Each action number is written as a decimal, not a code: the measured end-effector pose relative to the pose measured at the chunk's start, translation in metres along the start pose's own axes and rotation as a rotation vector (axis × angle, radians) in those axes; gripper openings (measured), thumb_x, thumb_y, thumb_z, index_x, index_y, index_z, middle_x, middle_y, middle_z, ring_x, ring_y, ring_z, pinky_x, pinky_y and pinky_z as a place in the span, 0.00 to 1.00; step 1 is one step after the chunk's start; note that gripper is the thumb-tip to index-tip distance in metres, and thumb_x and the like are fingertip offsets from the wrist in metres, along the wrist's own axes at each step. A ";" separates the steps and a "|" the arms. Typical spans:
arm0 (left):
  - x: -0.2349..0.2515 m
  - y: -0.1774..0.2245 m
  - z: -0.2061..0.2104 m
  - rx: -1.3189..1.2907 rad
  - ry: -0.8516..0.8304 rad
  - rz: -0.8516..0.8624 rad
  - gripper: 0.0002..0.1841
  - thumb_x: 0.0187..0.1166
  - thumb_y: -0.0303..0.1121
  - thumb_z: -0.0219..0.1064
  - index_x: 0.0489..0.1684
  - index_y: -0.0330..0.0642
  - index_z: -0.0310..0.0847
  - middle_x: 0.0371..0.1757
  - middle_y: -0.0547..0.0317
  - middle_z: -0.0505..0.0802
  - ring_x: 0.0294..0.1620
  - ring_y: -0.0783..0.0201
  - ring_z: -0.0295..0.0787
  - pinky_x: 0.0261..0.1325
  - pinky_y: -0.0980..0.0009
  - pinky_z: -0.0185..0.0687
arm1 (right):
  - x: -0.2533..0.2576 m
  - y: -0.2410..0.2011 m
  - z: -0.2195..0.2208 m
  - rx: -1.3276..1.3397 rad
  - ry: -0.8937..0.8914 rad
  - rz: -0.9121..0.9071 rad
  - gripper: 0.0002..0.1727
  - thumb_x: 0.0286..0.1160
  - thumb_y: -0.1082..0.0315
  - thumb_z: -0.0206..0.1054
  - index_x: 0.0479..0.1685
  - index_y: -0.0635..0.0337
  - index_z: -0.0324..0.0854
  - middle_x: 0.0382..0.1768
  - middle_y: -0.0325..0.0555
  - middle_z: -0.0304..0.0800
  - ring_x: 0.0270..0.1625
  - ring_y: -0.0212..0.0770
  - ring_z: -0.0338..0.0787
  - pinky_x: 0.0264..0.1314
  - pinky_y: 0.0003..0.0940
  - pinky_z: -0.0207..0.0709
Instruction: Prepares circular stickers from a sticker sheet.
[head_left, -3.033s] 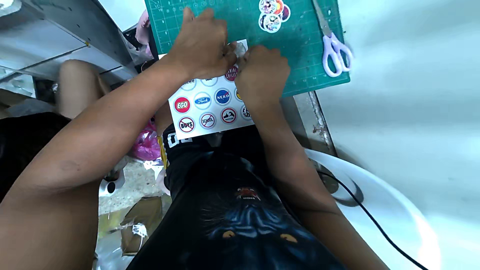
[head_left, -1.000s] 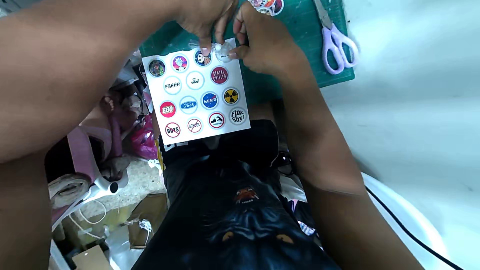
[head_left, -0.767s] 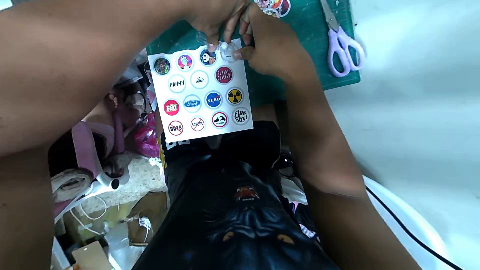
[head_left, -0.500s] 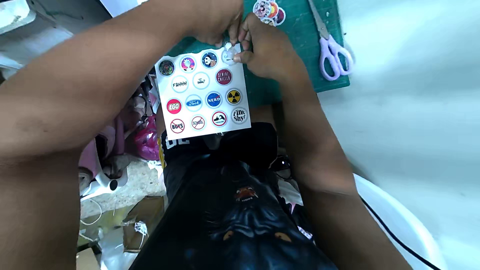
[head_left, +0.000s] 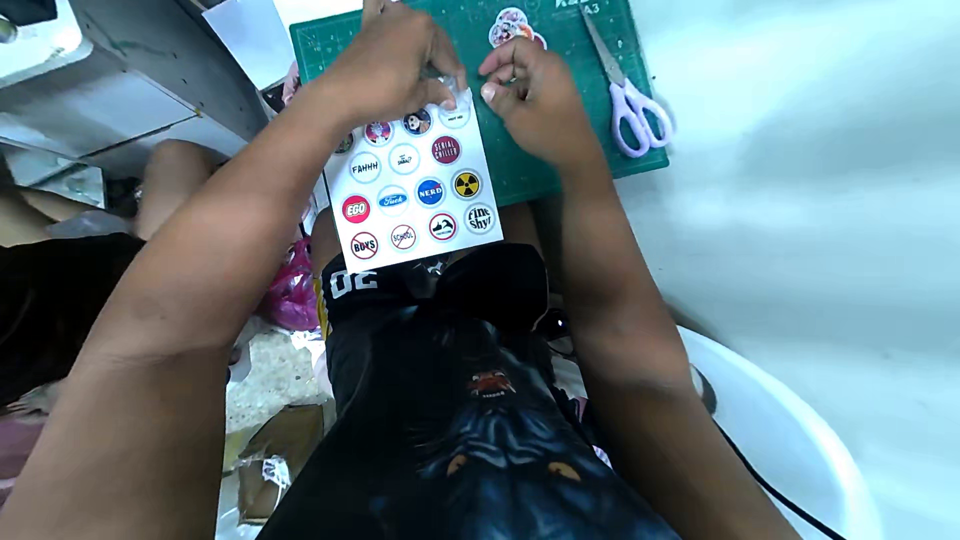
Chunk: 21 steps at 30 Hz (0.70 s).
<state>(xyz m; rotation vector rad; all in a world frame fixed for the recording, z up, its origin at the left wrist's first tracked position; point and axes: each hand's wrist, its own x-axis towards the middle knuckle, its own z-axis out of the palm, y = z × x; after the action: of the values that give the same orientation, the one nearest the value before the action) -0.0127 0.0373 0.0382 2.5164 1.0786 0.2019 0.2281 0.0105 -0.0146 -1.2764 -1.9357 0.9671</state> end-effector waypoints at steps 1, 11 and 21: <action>-0.002 -0.001 -0.003 -0.020 0.016 -0.013 0.13 0.82 0.49 0.67 0.55 0.62 0.94 0.64 0.68 0.93 0.73 0.59 0.83 0.84 0.33 0.52 | -0.002 -0.002 0.001 -0.013 0.009 0.002 0.14 0.86 0.63 0.62 0.63 0.57 0.80 0.49 0.42 0.91 0.35 0.31 0.89 0.39 0.29 0.85; -0.054 -0.003 -0.018 -0.078 0.174 -0.265 0.16 0.82 0.49 0.68 0.57 0.51 0.92 0.57 0.55 0.94 0.57 0.56 0.90 0.67 0.46 0.81 | -0.013 -0.032 0.029 -0.209 -0.006 -0.041 0.16 0.82 0.64 0.65 0.65 0.53 0.84 0.58 0.44 0.90 0.41 0.35 0.91 0.46 0.35 0.87; -0.174 0.049 0.026 -0.370 0.267 -0.392 0.07 0.74 0.40 0.78 0.45 0.54 0.96 0.66 0.57 0.87 0.59 0.61 0.88 0.58 0.56 0.88 | -0.077 -0.081 0.032 -0.578 -0.003 0.431 0.26 0.79 0.46 0.70 0.62 0.60 0.83 0.44 0.59 0.91 0.48 0.62 0.92 0.46 0.66 0.82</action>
<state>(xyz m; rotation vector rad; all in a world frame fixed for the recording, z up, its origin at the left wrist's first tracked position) -0.0936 -0.1260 0.0385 1.9468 1.4600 0.5779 0.1901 -0.0902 0.0281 -2.0808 -2.0639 0.6037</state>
